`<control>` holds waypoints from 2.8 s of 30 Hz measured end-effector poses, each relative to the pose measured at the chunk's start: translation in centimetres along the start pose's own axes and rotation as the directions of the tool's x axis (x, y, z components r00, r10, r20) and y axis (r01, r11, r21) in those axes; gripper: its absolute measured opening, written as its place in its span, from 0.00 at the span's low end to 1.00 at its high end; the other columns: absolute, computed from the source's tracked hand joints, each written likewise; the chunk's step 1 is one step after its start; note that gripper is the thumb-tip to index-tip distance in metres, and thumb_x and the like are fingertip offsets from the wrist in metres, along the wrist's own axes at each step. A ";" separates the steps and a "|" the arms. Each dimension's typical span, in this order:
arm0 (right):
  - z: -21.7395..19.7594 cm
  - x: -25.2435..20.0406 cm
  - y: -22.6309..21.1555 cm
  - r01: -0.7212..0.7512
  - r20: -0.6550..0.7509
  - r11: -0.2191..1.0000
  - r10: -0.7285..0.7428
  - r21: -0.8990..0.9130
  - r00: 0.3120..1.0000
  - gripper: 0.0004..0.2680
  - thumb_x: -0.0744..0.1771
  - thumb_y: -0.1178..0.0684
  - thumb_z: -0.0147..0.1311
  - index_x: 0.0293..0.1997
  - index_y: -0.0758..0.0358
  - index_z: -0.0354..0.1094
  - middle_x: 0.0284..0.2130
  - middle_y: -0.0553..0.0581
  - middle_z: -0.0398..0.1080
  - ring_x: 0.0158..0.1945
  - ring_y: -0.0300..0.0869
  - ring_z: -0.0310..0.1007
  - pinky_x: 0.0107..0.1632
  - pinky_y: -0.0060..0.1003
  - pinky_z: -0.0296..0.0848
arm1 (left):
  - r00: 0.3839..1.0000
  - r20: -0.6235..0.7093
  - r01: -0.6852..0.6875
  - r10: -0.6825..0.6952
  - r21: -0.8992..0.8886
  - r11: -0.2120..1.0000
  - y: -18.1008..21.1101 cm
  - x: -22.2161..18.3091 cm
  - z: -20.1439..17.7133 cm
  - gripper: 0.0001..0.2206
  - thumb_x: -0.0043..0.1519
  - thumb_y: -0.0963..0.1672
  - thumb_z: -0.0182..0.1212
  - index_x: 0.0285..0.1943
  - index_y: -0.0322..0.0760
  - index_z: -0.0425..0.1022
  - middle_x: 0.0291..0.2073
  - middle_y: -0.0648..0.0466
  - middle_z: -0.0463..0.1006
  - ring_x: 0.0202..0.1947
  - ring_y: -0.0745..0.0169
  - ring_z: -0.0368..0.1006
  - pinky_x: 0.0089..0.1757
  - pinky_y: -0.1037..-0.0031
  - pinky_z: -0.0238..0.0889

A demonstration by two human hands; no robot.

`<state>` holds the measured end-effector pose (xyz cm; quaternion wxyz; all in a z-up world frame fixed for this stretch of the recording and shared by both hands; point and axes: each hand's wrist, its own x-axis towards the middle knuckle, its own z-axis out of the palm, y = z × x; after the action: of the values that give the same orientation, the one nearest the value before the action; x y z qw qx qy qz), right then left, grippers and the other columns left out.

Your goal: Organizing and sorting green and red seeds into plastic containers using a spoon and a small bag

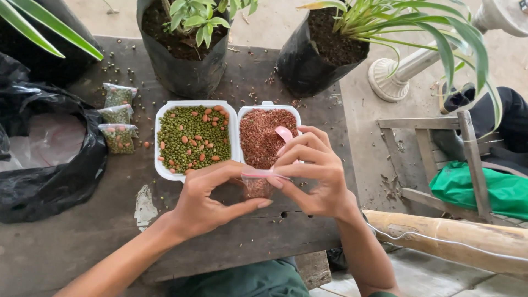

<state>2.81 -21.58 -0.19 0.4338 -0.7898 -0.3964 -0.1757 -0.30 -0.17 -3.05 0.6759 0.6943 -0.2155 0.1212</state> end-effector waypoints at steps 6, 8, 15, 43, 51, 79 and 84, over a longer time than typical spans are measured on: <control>0.6 0.3 -0.4 0.118 -0.024 0.993 -0.118 -0.029 0.993 0.03 0.66 0.53 0.63 0.31 0.55 0.78 0.28 0.48 0.75 0.40 0.45 0.74 0.71 0.57 0.52 | 0.994 0.003 -0.112 0.112 0.095 0.989 -1.1 -0.4 0.0 0.20 0.46 0.42 0.81 0.48 0.37 0.81 0.34 0.56 0.87 0.33 0.63 0.84 0.40 0.75 0.76; 0.6 0.3 -0.7 0.141 -0.030 0.989 -0.142 -0.034 0.989 0.03 0.65 0.53 0.63 0.31 0.54 0.79 0.28 0.47 0.76 0.40 0.44 0.75 0.71 0.58 0.52 | 0.991 0.003 -0.135 0.135 0.111 0.985 -0.7 -0.3 -0.2 0.24 0.44 0.46 0.82 0.49 0.36 0.79 0.36 0.56 0.87 0.36 0.62 0.84 0.44 0.73 0.75; -0.3 0.2 -2.1 0.231 0.076 0.960 -0.222 -0.159 0.972 0.02 0.65 0.52 0.60 0.33 0.50 0.78 0.29 0.41 0.77 0.41 0.41 0.73 0.69 0.62 0.54 | 0.957 0.132 -0.280 0.258 0.186 0.942 -0.7 -0.5 -1.5 0.31 0.63 0.61 0.47 0.54 0.32 0.71 0.48 0.48 0.81 0.49 0.52 0.79 0.52 0.63 0.69; -0.9 -0.3 -2.5 0.199 0.283 0.959 -0.137 -0.203 0.949 0.01 0.66 0.55 0.64 0.37 0.56 0.77 0.29 0.42 0.74 0.43 0.42 0.71 0.72 0.76 0.40 | 0.813 0.369 -0.552 0.452 0.239 0.799 0.3 0.7 -1.4 0.03 0.61 0.39 0.61 0.40 0.31 0.73 0.31 0.50 0.75 0.27 0.55 0.67 0.33 0.72 0.63; -1.0 -0.4 -2.1 0.164 0.329 0.960 -0.082 -0.228 0.941 0.02 0.66 0.54 0.62 0.37 0.57 0.75 0.33 0.52 0.71 0.46 0.44 0.69 0.72 0.76 0.36 | 0.820 0.448 -0.458 0.356 0.140 0.878 0.0 0.8 -1.8 0.03 0.62 0.38 0.63 0.42 0.30 0.77 0.34 0.50 0.79 0.33 0.56 0.73 0.40 0.69 0.69; -0.3 -0.2 -2.1 0.180 0.315 0.954 -0.099 -0.240 0.944 0.01 0.66 0.56 0.60 0.36 0.57 0.75 0.31 0.50 0.69 0.43 0.44 0.67 0.70 0.82 0.30 | 0.825 0.478 -0.408 0.300 0.138 0.903 -0.8 1.3 -2.7 0.03 0.60 0.39 0.66 0.41 0.35 0.80 0.36 0.51 0.82 0.35 0.56 0.78 0.42 0.68 0.70; -0.2 -0.1 -1.9 0.182 0.330 0.954 -0.096 -0.239 0.939 0.01 0.66 0.54 0.61 0.37 0.54 0.77 0.30 0.43 0.71 0.45 0.44 0.67 0.70 0.82 0.30 | 0.818 0.509 -0.381 0.267 0.131 0.915 -0.5 1.5 -3.1 0.03 0.60 0.39 0.66 0.40 0.34 0.80 0.35 0.51 0.82 0.34 0.56 0.77 0.39 0.68 0.70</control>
<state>1.27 -21.15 0.90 0.2414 -0.8284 -0.4886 -0.1296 1.61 2.64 -2.61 0.4863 0.7275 -0.4768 0.0824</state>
